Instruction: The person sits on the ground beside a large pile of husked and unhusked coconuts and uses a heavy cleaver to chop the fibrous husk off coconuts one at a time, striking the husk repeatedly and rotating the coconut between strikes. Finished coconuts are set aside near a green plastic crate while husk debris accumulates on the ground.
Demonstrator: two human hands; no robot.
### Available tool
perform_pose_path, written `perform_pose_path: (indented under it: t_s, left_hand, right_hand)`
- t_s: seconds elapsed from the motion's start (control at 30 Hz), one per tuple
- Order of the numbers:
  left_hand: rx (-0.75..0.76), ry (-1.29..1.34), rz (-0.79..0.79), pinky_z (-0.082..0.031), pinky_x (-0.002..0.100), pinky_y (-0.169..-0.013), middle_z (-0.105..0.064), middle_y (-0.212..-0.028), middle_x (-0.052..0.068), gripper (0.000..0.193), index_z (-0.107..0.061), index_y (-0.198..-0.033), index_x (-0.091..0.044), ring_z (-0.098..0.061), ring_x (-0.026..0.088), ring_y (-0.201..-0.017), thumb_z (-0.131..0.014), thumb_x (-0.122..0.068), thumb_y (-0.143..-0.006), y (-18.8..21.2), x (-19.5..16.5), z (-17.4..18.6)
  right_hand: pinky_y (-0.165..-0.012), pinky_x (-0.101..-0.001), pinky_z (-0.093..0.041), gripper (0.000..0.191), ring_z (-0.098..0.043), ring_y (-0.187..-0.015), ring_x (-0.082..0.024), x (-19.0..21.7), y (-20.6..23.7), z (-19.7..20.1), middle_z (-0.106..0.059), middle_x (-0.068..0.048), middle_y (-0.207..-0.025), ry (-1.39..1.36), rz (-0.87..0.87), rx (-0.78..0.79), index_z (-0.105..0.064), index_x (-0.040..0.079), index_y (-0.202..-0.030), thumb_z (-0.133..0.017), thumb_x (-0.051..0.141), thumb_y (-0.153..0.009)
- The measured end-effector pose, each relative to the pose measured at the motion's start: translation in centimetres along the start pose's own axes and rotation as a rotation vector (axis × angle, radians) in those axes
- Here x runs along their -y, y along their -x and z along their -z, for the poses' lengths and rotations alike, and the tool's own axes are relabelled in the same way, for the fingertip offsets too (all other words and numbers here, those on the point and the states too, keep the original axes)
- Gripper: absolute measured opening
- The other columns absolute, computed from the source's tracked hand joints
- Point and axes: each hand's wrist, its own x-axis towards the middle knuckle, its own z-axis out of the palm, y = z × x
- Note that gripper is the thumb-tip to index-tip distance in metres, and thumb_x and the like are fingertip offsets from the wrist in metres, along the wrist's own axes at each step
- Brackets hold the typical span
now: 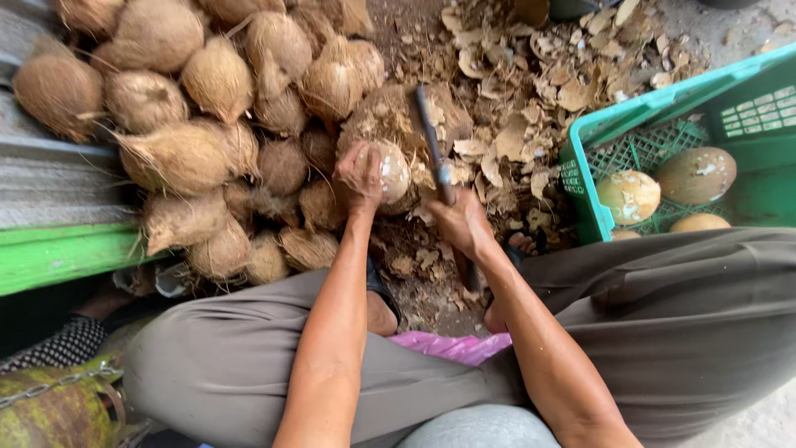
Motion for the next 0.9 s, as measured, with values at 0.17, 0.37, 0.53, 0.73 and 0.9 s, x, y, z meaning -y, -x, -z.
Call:
perform_pose_path:
  t_s: [0.17,0.37,0.53,0.73,0.9]
  left_hand:
    - [0.015,-0.085,0.023,-0.061,0.035,-0.069,-0.076,-0.094,0.010,0.050,-0.077,-0.101,-0.009,-0.072,0.019,-0.079,-0.054,-0.054,-0.096,0.9,-1.1,1.3]
    - [0.042,-0.032,0.007,-0.058,0.037,-0.074,-0.076,-0.088,0.010,0.054,-0.078,-0.097,-0.009,-0.071,0.020,-0.077,-0.054,-0.058,-0.095,0.5,-0.5,0.5]
    - [0.029,-0.211,-0.367,-0.057,0.034,-0.075,-0.074,-0.100,0.011,0.042,-0.075,-0.110,-0.006,-0.068,0.022,-0.087,-0.047,-0.037,-0.109,0.6,0.4,0.1]
    - [-0.002,-0.169,-0.179,-0.059,0.039,-0.081,-0.074,-0.099,0.012,0.032,-0.073,-0.103,-0.009,-0.068,0.024,-0.088,-0.060,-0.037,-0.094,2.0,-0.9,1.3]
    - [0.069,-0.162,-0.124,-0.060,0.037,-0.081,-0.075,-0.101,0.011,0.036,-0.072,-0.106,-0.010,-0.071,0.021,-0.084,-0.057,-0.041,-0.096,1.3,-0.3,0.4]
  right_hand:
    - [-0.036,-0.0321,-0.045,0.029,-0.048,-0.040,-0.014,-1.0,0.1,-1.6,-0.055,-0.004,-0.058,-0.127,0.203,-0.050,-0.053,0.009,-0.072,-0.066,0.020,-0.095]
    - [-0.040,-0.0298,-0.041,0.027,-0.050,-0.046,-0.012,-1.8,0.3,-2.0,-0.054,-0.001,-0.056,0.150,-0.045,0.019,-0.055,0.012,-0.073,-0.071,0.022,-0.092]
    - [-0.038,-0.0300,-0.039,0.037,-0.047,-0.044,-0.012,-1.2,0.7,-0.9,-0.052,0.000,-0.056,-0.006,0.105,-0.136,-0.053,0.009,-0.069,-0.069,0.026,-0.097]
    - [-0.036,-0.0311,-0.039,0.021,-0.045,-0.040,-0.013,-2.6,0.1,-2.2,-0.057,-0.003,-0.055,-0.184,-0.232,0.144,-0.069,0.008,-0.074,-0.070,0.020,-0.090]
    - [-0.037,-0.0323,-0.039,0.030,-0.049,-0.040,-0.015,-2.4,0.0,-1.5,-0.059,-0.005,-0.057,-0.037,-0.171,0.102,-0.066,0.002,-0.073,-0.074,0.024,-0.092]
